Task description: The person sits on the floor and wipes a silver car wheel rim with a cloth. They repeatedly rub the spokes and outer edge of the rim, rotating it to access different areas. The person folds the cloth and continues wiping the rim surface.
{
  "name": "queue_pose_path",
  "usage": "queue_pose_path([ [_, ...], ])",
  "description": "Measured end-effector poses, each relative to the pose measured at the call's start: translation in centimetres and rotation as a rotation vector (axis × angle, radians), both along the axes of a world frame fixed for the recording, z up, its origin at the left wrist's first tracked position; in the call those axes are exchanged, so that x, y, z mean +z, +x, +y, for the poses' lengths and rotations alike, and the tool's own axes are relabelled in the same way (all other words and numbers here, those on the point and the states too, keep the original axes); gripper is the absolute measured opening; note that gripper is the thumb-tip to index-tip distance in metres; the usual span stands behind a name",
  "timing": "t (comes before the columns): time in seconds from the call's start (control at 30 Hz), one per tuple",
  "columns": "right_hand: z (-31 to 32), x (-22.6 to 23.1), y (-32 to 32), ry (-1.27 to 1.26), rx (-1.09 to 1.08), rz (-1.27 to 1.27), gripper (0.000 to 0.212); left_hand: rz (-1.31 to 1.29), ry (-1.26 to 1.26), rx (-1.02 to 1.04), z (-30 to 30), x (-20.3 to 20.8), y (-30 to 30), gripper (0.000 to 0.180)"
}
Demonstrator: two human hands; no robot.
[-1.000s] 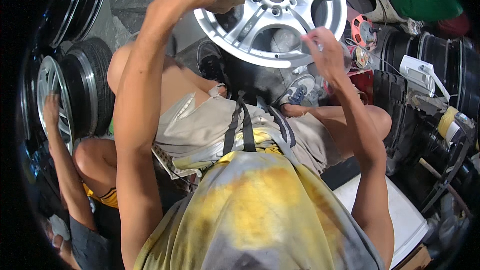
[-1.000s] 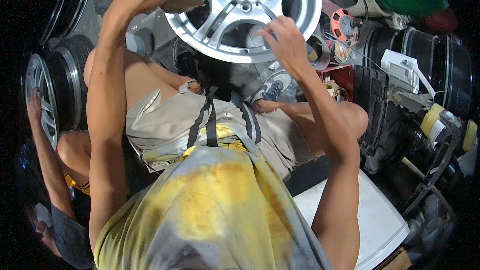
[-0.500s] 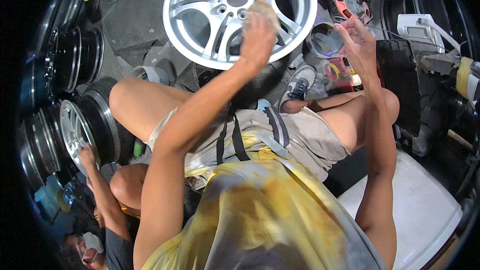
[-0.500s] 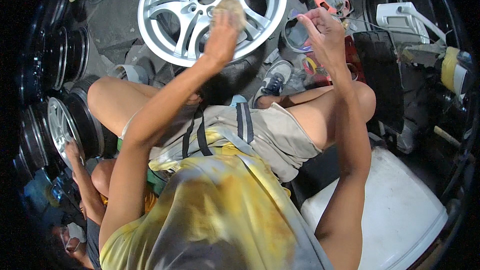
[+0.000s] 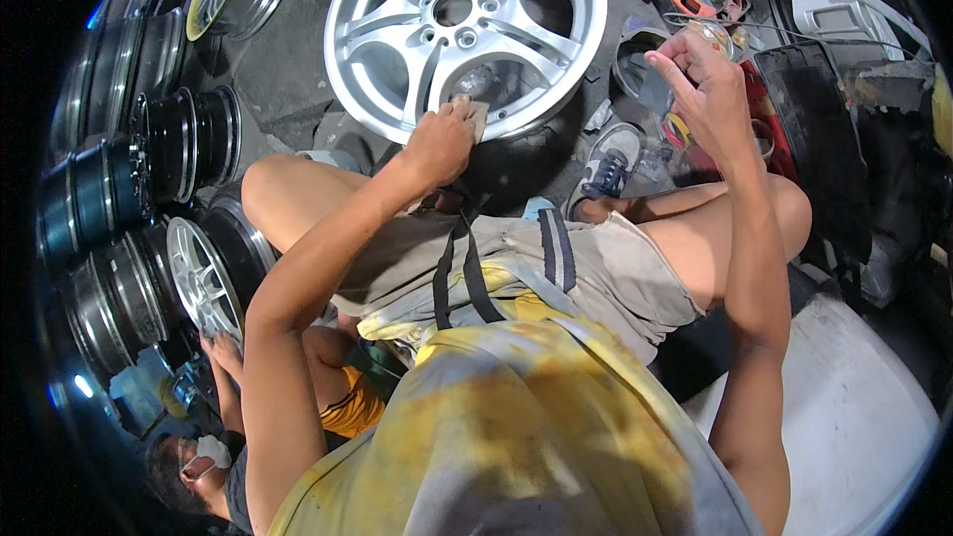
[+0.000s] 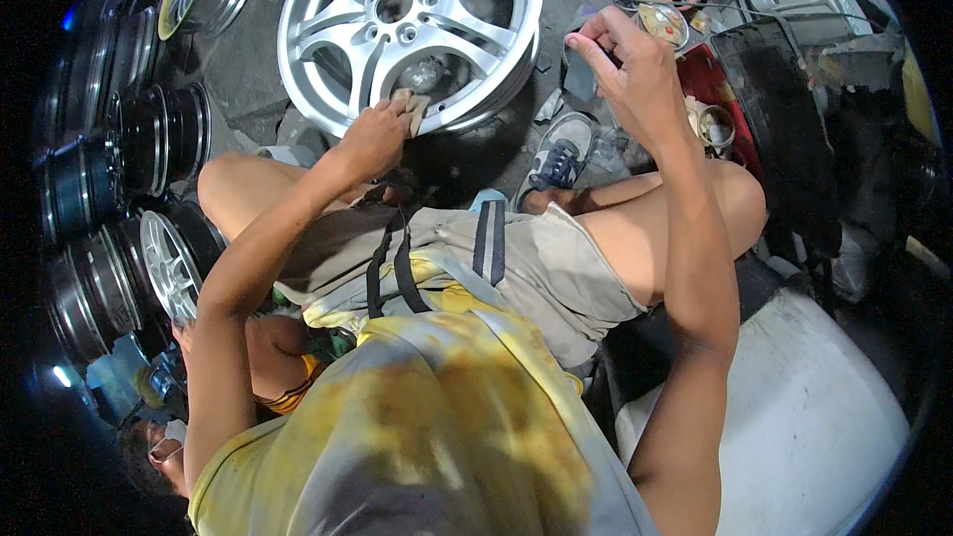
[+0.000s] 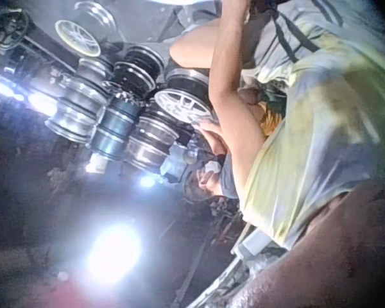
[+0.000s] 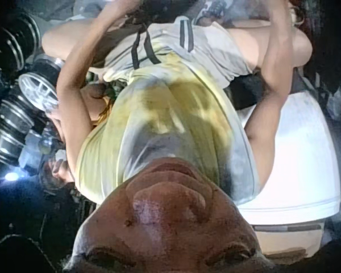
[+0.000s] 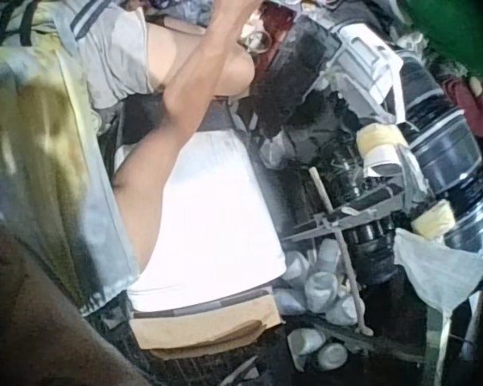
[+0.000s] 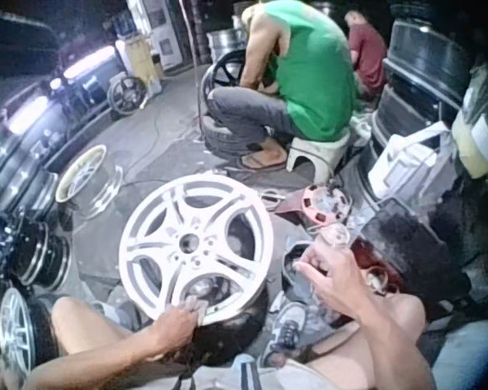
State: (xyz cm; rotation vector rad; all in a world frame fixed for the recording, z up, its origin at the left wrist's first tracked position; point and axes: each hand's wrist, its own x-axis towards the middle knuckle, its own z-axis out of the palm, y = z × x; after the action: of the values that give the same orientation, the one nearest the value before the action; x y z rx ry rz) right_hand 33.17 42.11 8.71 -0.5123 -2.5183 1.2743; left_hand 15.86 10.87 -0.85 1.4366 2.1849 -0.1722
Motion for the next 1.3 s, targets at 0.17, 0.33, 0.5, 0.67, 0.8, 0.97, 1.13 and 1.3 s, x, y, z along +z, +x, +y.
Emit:
queue_pose_path([
  [0.17, -0.2, -0.3, 0.5, 0.088, 0.048, 0.115, 0.017, 0.024, 0.447, 0.104, 3.2, -4.5, 1.9, 0.025],
  [0.33, -0.5, 0.4, 0.3, 0.061, 0.032, 0.083, 0.017, -0.058, 0.395, -0.069, 8.9, -6.3, 0.0, 0.023],
  [0.5, -0.9, 0.9, -0.1, 0.078, 0.057, 0.048, 0.017, -0.255, 0.159, 0.29, 10.1, -5.3, 0.3, 0.034],
  [0.67, -1.5, 1.0, -0.1, 0.097, 0.04, 0.069, 0.018, -0.119, 0.508, 0.352, 7.5, -4.4, 3.1, 0.032],
  [0.8, -1.2, 0.3, -0.2, 0.136, 0.083, 0.088, 0.019, 0.028, 0.161, 0.044, 1.1, -1.0, 0.0, 0.03],
  [0.97, -1.3, 0.3, 0.0, 0.111, 0.107, 0.094, 0.019, 0.224, 0.017, -0.444, -3.2, 2.4, -4.5, 0.029],
  [1.13, -1.2, -0.2, 0.9, 0.172, 0.097, 0.068, 0.018, 0.339, 0.302, -0.35, -2.4, 5.6, -11.9, 0.027],
  [1.3, -1.2, 0.7, 1.0, 0.14, 0.06, 0.056, 0.018, 0.302, 0.326, -0.561, -3.5, 4.4, -8.4, 0.027],
])
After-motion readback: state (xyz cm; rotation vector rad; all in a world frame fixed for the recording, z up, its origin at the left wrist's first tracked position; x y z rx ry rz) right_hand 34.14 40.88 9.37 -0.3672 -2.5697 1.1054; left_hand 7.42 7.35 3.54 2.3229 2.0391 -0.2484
